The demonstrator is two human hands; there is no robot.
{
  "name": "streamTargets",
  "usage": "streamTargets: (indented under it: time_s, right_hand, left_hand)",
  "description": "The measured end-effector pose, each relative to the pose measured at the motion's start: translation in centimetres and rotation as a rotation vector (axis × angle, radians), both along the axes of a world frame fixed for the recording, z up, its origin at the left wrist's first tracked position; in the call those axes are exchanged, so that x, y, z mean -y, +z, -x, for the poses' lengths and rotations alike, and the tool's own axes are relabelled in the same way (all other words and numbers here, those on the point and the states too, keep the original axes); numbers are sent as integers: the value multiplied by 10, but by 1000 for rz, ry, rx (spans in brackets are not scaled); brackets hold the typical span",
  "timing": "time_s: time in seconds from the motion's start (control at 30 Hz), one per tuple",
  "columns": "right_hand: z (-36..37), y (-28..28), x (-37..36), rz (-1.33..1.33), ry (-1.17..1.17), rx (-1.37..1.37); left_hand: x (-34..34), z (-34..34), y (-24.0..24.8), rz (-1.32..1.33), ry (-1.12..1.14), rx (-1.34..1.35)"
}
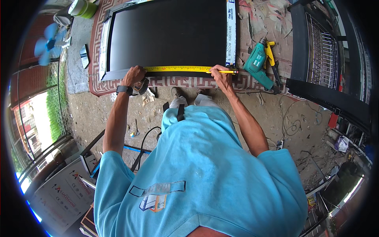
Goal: Measure and mark a black panel using a tape measure and pencil.
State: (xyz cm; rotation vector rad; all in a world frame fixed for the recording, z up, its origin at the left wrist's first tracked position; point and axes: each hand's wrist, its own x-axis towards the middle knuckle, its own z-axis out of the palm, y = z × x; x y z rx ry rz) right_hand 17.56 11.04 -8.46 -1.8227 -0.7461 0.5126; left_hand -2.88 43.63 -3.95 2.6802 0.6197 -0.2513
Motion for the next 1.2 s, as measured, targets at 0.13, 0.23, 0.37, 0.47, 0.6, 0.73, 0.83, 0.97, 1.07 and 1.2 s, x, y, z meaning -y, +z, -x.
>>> streamTargets:
  time_s: [0.13, 0.23, 0.37, 0.47, 0.6, 0.73, 0.83, 0.97, 1.07, 1.2]
  right_hand:
    - [-3, -7, 0, -4, 78, 249]
    - [0, 3, -2, -28, 13, 29]
    - [-2, -2, -3, -31, 40, 96]
    - [1, 2, -4, -62, -38, -73]
    - [1, 7, -6, -46, -61, -144]
    - [0, 1, -6, -56, -47, -71]
    - [1, 9, -7, -39, -82, -160]
    - [-2, 4, -6, -12, -93, -192]
    - [-13, 0, -2, 21, -106, -459]
    - [-32, 6, 17, -466, -403, -1005]
  left_hand:
    - [-6, -2, -8, 80, 23, -37]
    - [-7, -3, -11, 80, 14, -71]
    - [-9, -2, -15, 99, 68, -125]
    - [-9, -2, -11, 75, 22, -97]
    - [-5, -6, -7, 61, 35, -123]
    - [-4, -9, -4, 70, 82, -237]
    - [-7, -4, -10, 90, 39, -160]
    - [-10, -3, -19, 42, 34, -87]
    - [-14, 2, -26, 26, 23, -96]
    - [-17, 8, -35, -15, 14, -80]
